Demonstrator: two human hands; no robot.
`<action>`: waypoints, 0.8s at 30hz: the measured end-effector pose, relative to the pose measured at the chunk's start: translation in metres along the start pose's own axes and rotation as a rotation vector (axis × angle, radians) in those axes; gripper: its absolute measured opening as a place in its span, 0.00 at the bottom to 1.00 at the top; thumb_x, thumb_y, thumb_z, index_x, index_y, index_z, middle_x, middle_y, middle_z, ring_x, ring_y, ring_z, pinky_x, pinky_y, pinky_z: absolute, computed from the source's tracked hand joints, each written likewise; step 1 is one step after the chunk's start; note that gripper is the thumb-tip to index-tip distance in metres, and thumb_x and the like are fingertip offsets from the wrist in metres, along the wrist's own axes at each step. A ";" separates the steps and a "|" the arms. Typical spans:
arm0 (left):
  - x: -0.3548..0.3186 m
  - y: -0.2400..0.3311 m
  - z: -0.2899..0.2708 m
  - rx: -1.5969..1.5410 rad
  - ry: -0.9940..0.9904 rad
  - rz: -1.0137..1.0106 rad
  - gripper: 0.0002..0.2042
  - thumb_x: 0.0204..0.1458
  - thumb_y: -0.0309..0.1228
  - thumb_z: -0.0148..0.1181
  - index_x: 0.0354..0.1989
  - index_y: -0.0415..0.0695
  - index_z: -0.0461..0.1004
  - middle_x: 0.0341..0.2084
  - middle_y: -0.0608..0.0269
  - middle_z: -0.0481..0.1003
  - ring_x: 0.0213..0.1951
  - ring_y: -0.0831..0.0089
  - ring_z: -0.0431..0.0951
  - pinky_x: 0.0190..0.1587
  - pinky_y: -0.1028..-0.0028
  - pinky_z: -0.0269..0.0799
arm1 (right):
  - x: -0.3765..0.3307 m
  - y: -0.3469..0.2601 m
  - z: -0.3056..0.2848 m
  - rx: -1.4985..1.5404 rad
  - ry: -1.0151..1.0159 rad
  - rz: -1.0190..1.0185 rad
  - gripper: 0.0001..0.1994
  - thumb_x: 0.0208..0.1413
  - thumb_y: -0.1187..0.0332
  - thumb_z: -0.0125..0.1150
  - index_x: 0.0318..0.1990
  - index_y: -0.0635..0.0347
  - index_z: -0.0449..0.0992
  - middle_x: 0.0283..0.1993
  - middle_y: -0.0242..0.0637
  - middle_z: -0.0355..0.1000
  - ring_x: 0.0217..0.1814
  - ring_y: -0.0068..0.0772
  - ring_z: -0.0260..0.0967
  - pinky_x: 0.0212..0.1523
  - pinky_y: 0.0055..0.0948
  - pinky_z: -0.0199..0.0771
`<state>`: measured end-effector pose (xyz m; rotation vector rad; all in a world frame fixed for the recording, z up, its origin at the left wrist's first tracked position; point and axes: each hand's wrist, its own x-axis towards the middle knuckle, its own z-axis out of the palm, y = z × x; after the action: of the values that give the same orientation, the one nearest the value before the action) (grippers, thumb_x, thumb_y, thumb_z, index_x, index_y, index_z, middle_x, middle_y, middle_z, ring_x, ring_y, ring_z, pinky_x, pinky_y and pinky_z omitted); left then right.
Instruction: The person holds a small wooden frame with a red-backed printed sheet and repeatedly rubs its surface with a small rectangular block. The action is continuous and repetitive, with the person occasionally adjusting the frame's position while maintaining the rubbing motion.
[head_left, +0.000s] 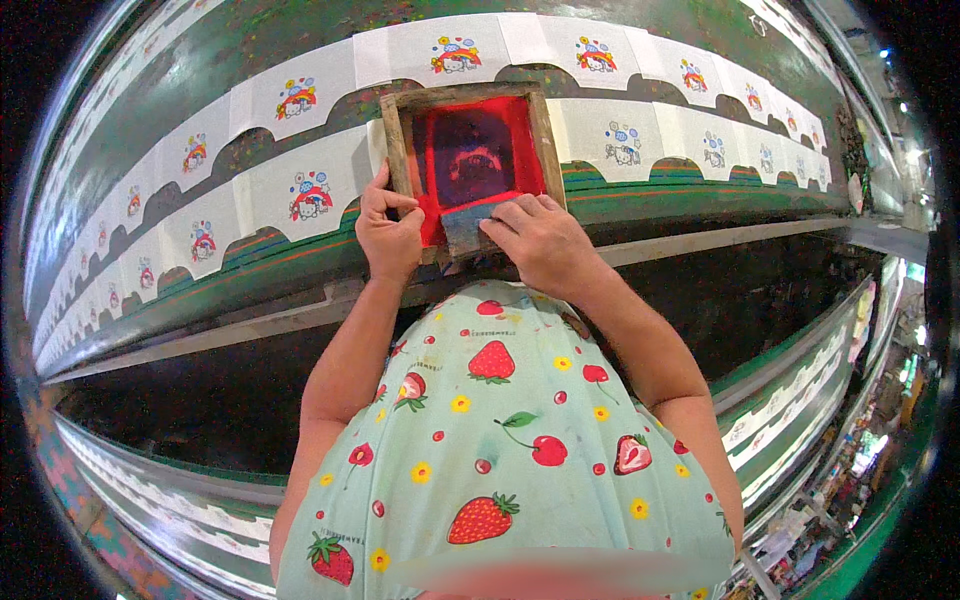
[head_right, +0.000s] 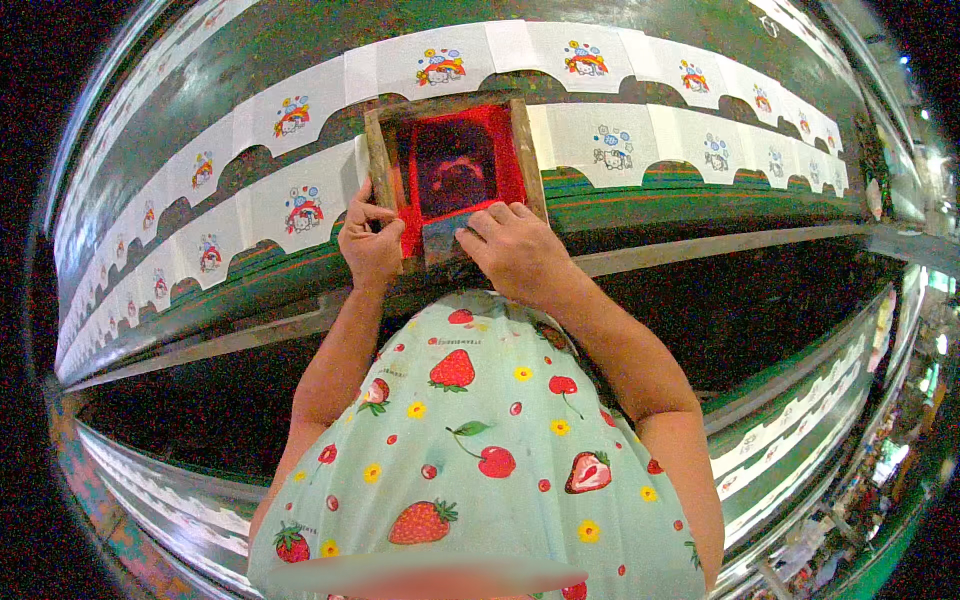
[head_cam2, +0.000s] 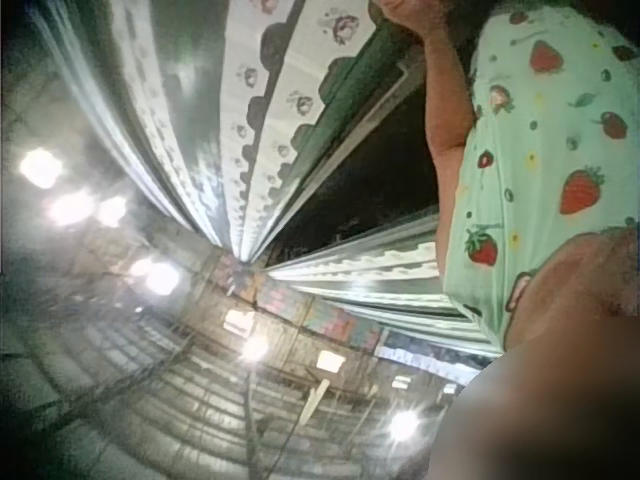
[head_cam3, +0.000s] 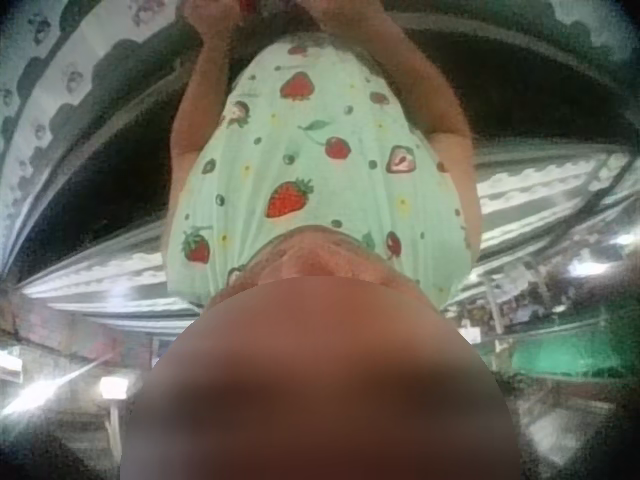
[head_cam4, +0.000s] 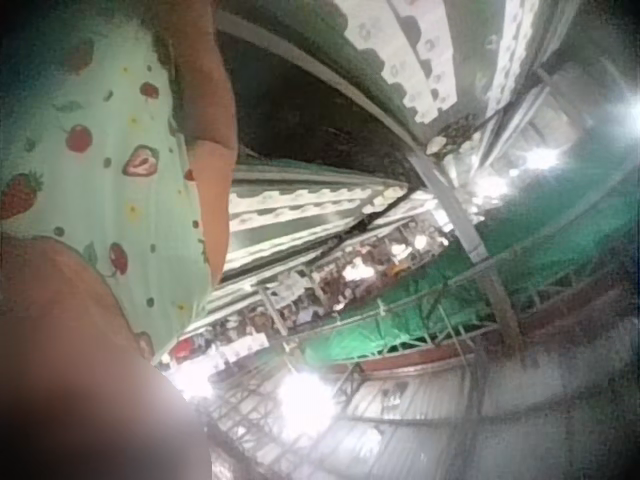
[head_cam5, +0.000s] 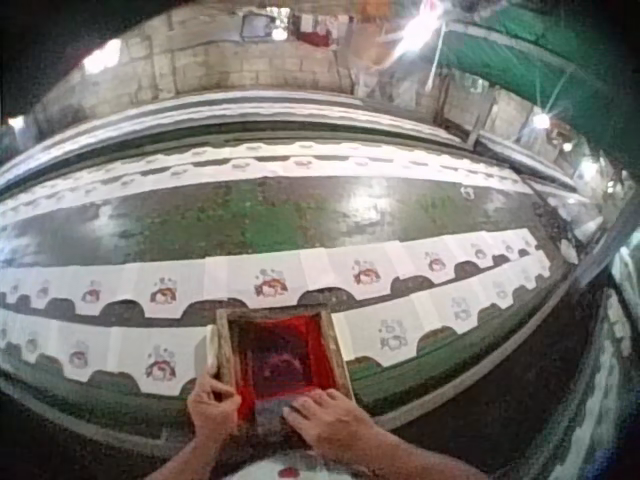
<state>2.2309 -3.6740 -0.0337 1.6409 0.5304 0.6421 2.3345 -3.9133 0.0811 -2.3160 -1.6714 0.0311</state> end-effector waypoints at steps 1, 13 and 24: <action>-0.001 -0.002 0.001 0.005 0.014 0.033 0.08 0.47 0.14 0.68 0.32 0.41 0.81 0.71 0.31 0.76 0.77 0.48 0.73 0.78 0.61 0.65 | 0.002 0.003 -0.006 0.042 -0.039 0.002 0.17 0.56 0.71 0.68 0.53 0.57 0.87 0.54 0.40 0.81 0.59 0.48 0.78 0.61 0.47 0.80; -0.004 -0.005 0.008 0.031 0.062 0.129 0.09 0.44 0.14 0.68 0.30 0.45 0.82 0.72 0.32 0.75 0.72 0.46 0.76 0.74 0.57 0.67 | 0.100 0.094 -0.011 0.138 0.017 0.088 0.21 0.57 0.83 0.64 0.58 0.61 0.85 0.55 0.50 0.82 0.64 0.59 0.78 0.69 0.51 0.78; -0.004 -0.002 0.009 0.111 0.054 0.155 0.08 0.46 0.16 0.67 0.27 0.45 0.82 0.73 0.38 0.75 0.70 0.48 0.76 0.72 0.55 0.68 | 0.061 0.055 0.023 0.053 0.118 0.055 0.22 0.54 0.81 0.61 0.56 0.58 0.86 0.56 0.43 0.81 0.62 0.56 0.76 0.68 0.52 0.76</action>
<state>2.2340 -3.6825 -0.0369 1.7859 0.4882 0.7850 2.4016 -3.8670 0.0551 -2.2774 -1.5311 -0.0485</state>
